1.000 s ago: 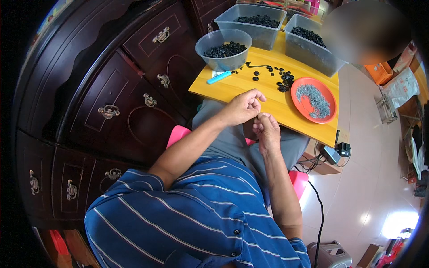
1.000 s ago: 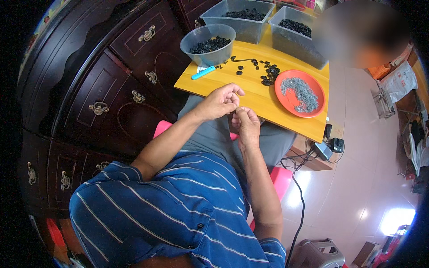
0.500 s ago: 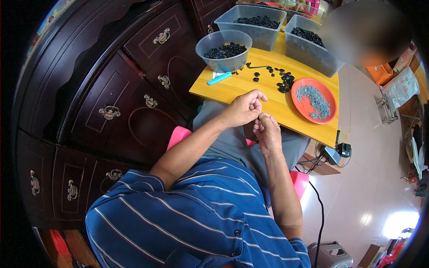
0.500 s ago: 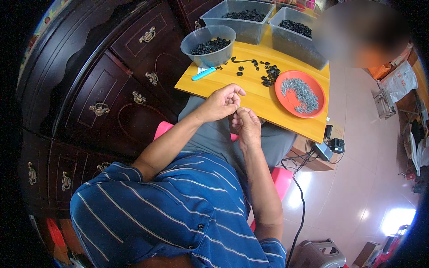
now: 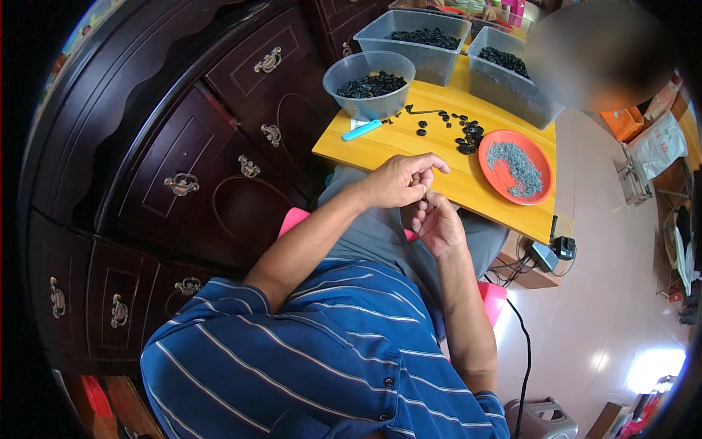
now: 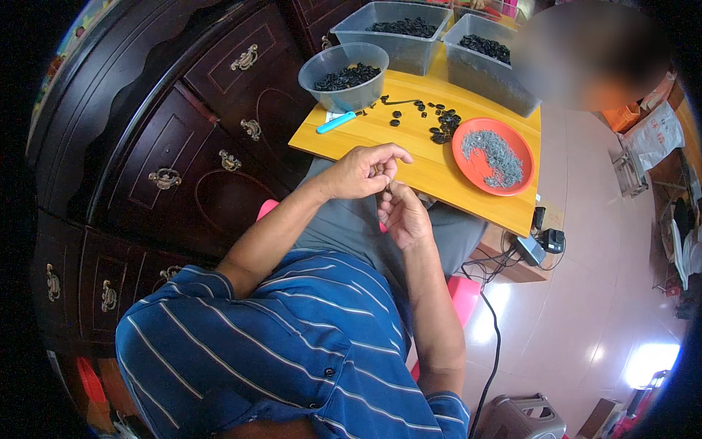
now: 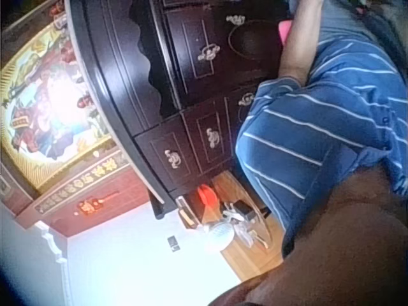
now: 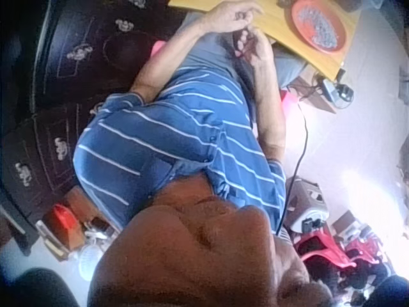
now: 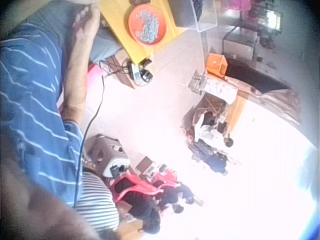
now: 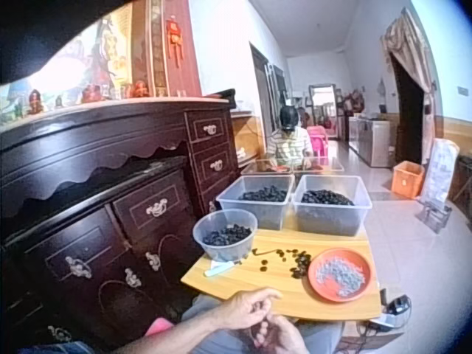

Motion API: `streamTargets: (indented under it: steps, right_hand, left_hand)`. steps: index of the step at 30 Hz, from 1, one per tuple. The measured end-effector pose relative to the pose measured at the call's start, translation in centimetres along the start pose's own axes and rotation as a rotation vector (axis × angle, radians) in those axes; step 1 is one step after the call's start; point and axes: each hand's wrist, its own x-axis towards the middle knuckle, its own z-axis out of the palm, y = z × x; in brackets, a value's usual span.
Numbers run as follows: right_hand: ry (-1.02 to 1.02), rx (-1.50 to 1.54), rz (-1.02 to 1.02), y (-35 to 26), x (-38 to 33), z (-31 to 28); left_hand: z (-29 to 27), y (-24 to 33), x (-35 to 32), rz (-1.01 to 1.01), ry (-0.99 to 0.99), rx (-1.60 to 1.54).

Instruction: Assembling small black plastic components by hand on a yellow table.

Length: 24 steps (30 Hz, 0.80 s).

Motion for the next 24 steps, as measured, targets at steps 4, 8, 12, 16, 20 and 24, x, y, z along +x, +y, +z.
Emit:
streamTargets:
  steps: [4,8,12,16,20,24]
  right_hand:
    - [-0.102,0.034,0.053,0.0,0.4,-0.4]
    - [0.033,0.000,-0.024,0.3,-0.2,1.0]
    - [0.107,-0.160,-0.248,0.7,0.0,1.6]
    - [0.090,-0.206,-0.303,0.7,0.4,0.5]
    - [0.087,-0.162,-0.282,0.6,0.2,0.9]
    - [0.101,-0.139,-0.237,0.6,0.1,1.2]
  left_hand:
    - [-0.2,0.1,0.1,0.009,-0.037,0.050]
    - [0.7,-2.0,-0.1,-0.071,-0.028,-0.138]
    - [2.0,-3.7,-0.4,-0.175,0.023,-0.419]
    - [2.0,-3.8,-0.3,-0.150,0.023,-0.429]
    - [1.3,-3.7,-0.4,-0.103,0.013,-0.405]
    - [0.6,-3.3,-0.7,-0.195,0.020,-0.361]
